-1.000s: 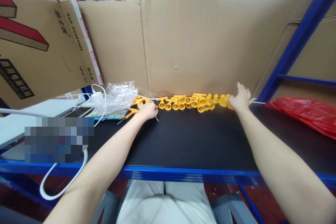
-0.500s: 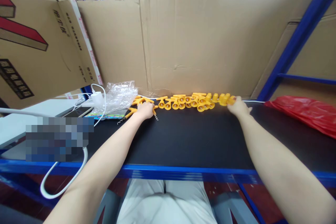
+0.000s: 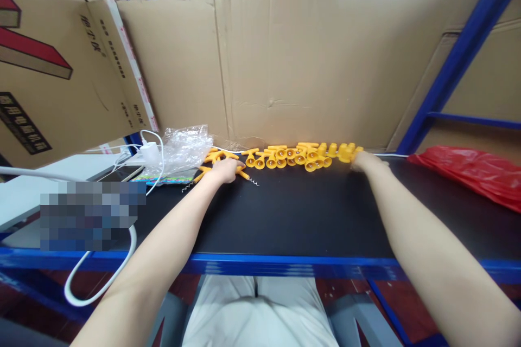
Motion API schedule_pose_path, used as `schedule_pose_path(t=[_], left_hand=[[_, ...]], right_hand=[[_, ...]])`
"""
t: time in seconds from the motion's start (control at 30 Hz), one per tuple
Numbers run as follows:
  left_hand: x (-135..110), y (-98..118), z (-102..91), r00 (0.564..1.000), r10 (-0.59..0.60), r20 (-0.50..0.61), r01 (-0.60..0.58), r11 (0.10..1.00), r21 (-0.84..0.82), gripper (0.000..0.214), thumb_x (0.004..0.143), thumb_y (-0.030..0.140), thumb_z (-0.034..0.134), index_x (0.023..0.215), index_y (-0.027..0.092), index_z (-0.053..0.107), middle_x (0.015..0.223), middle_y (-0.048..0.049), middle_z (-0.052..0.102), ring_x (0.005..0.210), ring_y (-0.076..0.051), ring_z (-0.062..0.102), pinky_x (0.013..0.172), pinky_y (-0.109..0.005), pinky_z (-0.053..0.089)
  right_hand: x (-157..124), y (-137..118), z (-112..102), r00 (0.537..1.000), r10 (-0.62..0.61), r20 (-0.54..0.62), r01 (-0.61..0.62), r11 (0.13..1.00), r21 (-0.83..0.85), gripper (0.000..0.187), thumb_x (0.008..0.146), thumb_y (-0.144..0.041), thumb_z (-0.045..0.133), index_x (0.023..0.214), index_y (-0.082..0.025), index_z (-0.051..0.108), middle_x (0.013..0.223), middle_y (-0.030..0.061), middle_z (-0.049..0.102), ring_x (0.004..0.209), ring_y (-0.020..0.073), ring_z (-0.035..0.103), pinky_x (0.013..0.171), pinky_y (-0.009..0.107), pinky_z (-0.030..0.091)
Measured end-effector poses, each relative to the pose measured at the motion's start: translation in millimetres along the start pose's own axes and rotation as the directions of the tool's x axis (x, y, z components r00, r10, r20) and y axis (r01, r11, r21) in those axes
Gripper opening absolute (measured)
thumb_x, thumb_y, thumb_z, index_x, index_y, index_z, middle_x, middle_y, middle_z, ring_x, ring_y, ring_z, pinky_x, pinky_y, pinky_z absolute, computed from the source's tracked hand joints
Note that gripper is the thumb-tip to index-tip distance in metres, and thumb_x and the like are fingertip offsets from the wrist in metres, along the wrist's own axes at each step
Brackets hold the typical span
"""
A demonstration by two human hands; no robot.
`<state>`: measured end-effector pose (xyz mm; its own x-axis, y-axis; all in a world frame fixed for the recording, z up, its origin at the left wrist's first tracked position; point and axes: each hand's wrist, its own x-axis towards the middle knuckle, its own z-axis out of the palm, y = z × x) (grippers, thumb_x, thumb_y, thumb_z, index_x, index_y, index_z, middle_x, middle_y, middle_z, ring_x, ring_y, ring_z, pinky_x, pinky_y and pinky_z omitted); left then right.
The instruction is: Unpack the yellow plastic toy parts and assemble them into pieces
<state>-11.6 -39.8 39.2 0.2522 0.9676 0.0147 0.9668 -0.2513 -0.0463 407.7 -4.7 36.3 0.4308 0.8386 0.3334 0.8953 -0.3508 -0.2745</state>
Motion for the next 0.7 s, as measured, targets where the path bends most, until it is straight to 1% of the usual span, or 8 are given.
schedule_pose_path(t=[0.07,0.13,0.23,0.37,0.47,0.53,0.6,0.7], left_hand=[[0.8,-0.2,0.0,1.000,-0.004,0.019,0.004,1.000,0.001,0.065,0.073,0.009,0.052,0.132,0.037,0.048,0.137,-0.0046,0.050,0.116,-0.026,0.054,0.094,-0.036,0.043],[0.8,0.6,-0.5,0.999,-0.007,0.046,0.007,1.000,-0.008,0.064,0.072,0.010,0.054,0.130,0.037,0.050,0.135,-0.0041,0.052,0.115,-0.025,0.055,0.093,-0.035,0.044],[-0.5,2.9,-2.0,0.998,0.013,0.062,-0.011,0.999,-0.036,0.062,0.068,0.010,0.055,0.125,0.032,0.056,0.130,-0.0047,0.056,0.114,-0.024,0.056,0.094,-0.032,0.044],[-2.4,5.0,-2.9,1.000,0.025,0.000,-0.025,0.999,-0.045,0.052,0.067,0.012,0.054,0.115,0.028,0.063,0.123,-0.0059,0.060,0.110,-0.024,0.057,0.093,-0.031,0.045],[-2.3,4.8,-2.1,0.998,0.017,-0.058,-0.020,0.999,-0.049,0.046,0.069,0.017,0.054,0.113,0.027,0.062,0.114,-0.0066,0.063,0.104,-0.024,0.059,0.088,-0.030,0.047],[-2.1,4.6,-1.9,0.995,0.000,-0.096,-0.006,0.998,-0.064,0.043,0.071,0.021,0.055,0.112,0.026,0.060,0.109,-0.0060,0.065,0.099,-0.023,0.061,0.085,-0.030,0.048],[-2.5,5.1,-2.4,0.991,-0.019,-0.133,0.008,0.997,-0.081,0.039,0.072,0.025,0.055,0.111,0.026,0.058,0.104,-0.0054,0.066,0.095,-0.023,0.062,0.082,-0.030,0.048],[-4.0,6.9,-4.1,0.981,-0.038,-0.188,0.018,0.995,-0.102,0.036,0.074,0.029,0.054,0.111,0.026,0.055,0.102,-0.0048,0.066,0.097,-0.024,0.061,0.082,-0.030,0.048]], right_hand=[[-4.2,-14.6,-14.2,0.994,0.079,0.080,-0.072,0.994,-0.080,0.029,0.063,-0.015,0.066,0.092,-0.011,0.068,0.098,0.0227,0.063,0.096,0.0360,0.061,0.077,0.049,0.045],[-10.3,-30.3,-29.4,0.994,0.057,0.090,-0.042,0.986,-0.163,0.034,0.068,-0.012,0.062,0.102,-0.011,0.066,0.106,0.0220,0.061,0.101,0.0330,0.060,0.080,0.044,0.045],[-24.3,-52.9,-49.4,0.994,-0.103,0.035,0.108,0.974,-0.200,0.036,0.070,-0.013,0.061,0.106,-0.009,0.065,0.109,0.0224,0.059,0.098,0.0309,0.060,0.076,0.038,0.046],[-49.9,-77.5,-64.0,0.944,-0.329,0.030,0.330,0.934,-0.135,0.029,0.073,-0.023,0.062,0.100,-0.012,0.066,0.101,0.0156,0.063,0.089,0.0271,0.062,0.071,0.035,0.047],[-69.6,-91.5,-63.8,0.863,-0.503,0.056,0.505,0.863,-0.026,0.029,0.073,-0.025,0.064,0.100,-0.016,0.065,0.099,0.0103,0.064,0.089,0.0242,0.061,0.074,0.033,0.046],[-80.7,-99.4,-57.6,0.771,-0.634,0.067,0.630,0.774,0.063,0.028,0.075,-0.024,0.063,0.102,-0.017,0.064,0.101,0.0080,0.065,0.091,0.0222,0.060,0.078,0.031,0.045],[-89.3,-106.6,-46.8,0.676,-0.733,0.079,0.719,0.679,0.148,0.026,0.077,-0.023,0.061,0.102,-0.017,0.064,0.102,0.0072,0.065,0.092,0.0208,0.060,0.081,0.030,0.044],[-98.5,-115.5,-25.9,0.583,-0.812,0.025,0.795,0.576,0.191,0.028,0.079,-0.023,0.059,0.106,-0.016,0.062,0.107,0.0093,0.063,0.098,0.0219,0.059,0.087,0.032,0.043]])
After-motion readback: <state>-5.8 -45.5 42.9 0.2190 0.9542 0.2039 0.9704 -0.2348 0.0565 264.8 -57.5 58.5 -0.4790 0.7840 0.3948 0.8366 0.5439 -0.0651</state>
